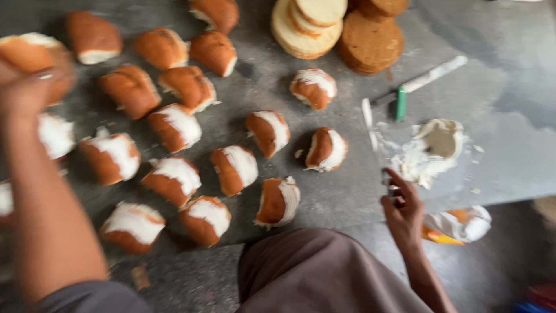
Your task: The person spreads cream inside sliced buns using a knife and places them on the counter.
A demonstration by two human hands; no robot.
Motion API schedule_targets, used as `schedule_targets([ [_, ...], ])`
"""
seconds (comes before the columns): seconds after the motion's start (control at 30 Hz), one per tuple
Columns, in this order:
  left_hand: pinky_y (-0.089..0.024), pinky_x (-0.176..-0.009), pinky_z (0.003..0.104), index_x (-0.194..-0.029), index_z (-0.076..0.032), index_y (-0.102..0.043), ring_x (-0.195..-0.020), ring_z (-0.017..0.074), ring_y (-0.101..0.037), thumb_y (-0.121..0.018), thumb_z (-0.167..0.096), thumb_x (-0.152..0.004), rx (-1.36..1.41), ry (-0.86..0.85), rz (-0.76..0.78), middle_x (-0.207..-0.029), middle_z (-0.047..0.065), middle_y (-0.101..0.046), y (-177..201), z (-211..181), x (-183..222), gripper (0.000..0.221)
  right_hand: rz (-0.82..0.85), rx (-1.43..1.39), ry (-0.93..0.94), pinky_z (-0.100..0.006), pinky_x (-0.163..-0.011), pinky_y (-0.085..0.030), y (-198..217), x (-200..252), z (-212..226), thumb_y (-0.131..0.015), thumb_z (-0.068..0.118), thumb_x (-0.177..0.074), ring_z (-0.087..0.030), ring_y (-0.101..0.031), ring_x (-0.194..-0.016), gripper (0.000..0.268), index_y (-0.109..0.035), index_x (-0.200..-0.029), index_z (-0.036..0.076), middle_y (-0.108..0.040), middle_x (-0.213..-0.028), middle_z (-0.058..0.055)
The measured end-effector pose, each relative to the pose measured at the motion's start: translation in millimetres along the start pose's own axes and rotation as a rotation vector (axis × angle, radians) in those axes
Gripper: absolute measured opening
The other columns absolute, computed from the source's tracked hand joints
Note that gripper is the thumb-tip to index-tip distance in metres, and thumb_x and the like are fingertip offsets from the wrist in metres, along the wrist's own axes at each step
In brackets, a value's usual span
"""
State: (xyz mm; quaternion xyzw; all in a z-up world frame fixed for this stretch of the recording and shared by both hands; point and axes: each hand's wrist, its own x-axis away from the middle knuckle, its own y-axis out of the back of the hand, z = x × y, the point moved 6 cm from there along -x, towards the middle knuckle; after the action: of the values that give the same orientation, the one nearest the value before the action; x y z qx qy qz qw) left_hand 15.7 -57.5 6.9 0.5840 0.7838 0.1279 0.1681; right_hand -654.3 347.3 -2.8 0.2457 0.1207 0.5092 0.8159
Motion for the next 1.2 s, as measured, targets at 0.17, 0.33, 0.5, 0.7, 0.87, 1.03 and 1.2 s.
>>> schedule_targets([
  [0.17, -0.061, -0.102, 0.040, -0.131, -0.008, -0.053, -0.122, 0.0226, -0.067, -0.085, -0.004, -0.082, 0.671, 0.231, 0.189, -0.131, 0.011, -0.064, -20, -80, 106, 0.058, 0.014, -0.009, -0.007, -0.025, -0.066, -0.049, 5, -15, -2, -0.056, -0.010, -0.081, -0.011, -0.055, -0.086, 0.067, -0.063, -0.144, 0.012, -0.062, -0.118, -0.005],
  [0.33, -0.056, -0.103, 0.042, -0.134, -0.008, -0.060, -0.120, 0.0229, -0.064, -0.076, -0.015, -0.087, 1.015, 0.551, 0.357, -0.130, 0.008, -0.065, -110, -105, 202, 0.051, 0.067, -0.057, 0.043, -0.027, -0.069, -0.050, 9, -25, 1, -0.056, -0.010, -0.081, -0.012, -0.053, -0.088, 0.066, -0.065, -0.142, 0.013, -0.060, -0.121, -0.007],
  [0.5, -0.054, -0.104, 0.045, -0.134, -0.007, -0.061, -0.120, 0.0249, -0.063, -0.070, -0.007, -0.088, 1.389, 0.718, 0.627, -0.127, 0.008, -0.067, -256, -109, 307, 0.047, 0.090, -0.187, 0.025, -0.025, -0.071, -0.050, 25, -34, 13, -0.056, -0.010, -0.082, -0.010, -0.054, -0.085, 0.065, -0.063, -0.141, 0.013, -0.062, -0.120, -0.005],
  [0.7, -0.054, -0.103, 0.045, -0.146, -0.010, -0.053, -0.124, 0.0240, -0.061, -0.066, -0.007, -0.097, 1.571, 0.945, 0.993, -0.137, 0.009, -0.062, -363, -161, 409, 0.051, 0.095, -0.398, -0.064, -0.023, -0.068, -0.047, 39, -46, 24, -0.058, -0.011, -0.084, -0.009, -0.052, -0.082, 0.064, -0.062, -0.144, 0.010, -0.065, -0.117, -0.005],
  [0.87, -0.052, -0.108, 0.044, -0.150, -0.011, -0.046, -0.128, 0.0227, -0.060, -0.066, -0.008, -0.096, 1.430, 0.893, 1.174, -0.140, 0.008, -0.059, -379, -211, 433, 0.058, 0.150, -0.628, -0.073, -0.023, -0.081, -0.058, 41, -52, 24, -0.062, -0.008, -0.094, -0.008, -0.063, -0.100, 0.052, -0.059, -0.143, 0.009, -0.057, -0.114, -0.003],
  [1.03, -0.041, -0.116, 0.043, -0.154, -0.012, -0.041, -0.134, 0.0204, -0.053, -0.065, -0.023, -0.100, 1.271, 0.860, 1.171, -0.142, 0.006, -0.055, -399, -228, 433, 0.060, 0.194, -0.525, -0.068, -0.022, -0.074, -0.056, 36, -52, 33, -0.058, -0.008, -0.091, -0.007, -0.063, -0.089, 0.053, -0.061, -0.140, 0.012, -0.056, -0.114, 0.000],
  [1.2, -0.040, -0.117, 0.042, -0.155, -0.011, -0.039, -0.135, 0.0201, -0.052, -0.061, -0.031, -0.105, 1.215, 0.852, 1.219, -0.145, 0.008, -0.053, -404, -218, 430, 0.059, 0.188, -0.503, -0.031, -0.021, -0.067, -0.049, 35, -59, 40, -0.055, -0.011, -0.089, -0.006, -0.053, -0.080, 0.058, -0.062, -0.142, 0.011, -0.052, -0.112, 0.000],
])
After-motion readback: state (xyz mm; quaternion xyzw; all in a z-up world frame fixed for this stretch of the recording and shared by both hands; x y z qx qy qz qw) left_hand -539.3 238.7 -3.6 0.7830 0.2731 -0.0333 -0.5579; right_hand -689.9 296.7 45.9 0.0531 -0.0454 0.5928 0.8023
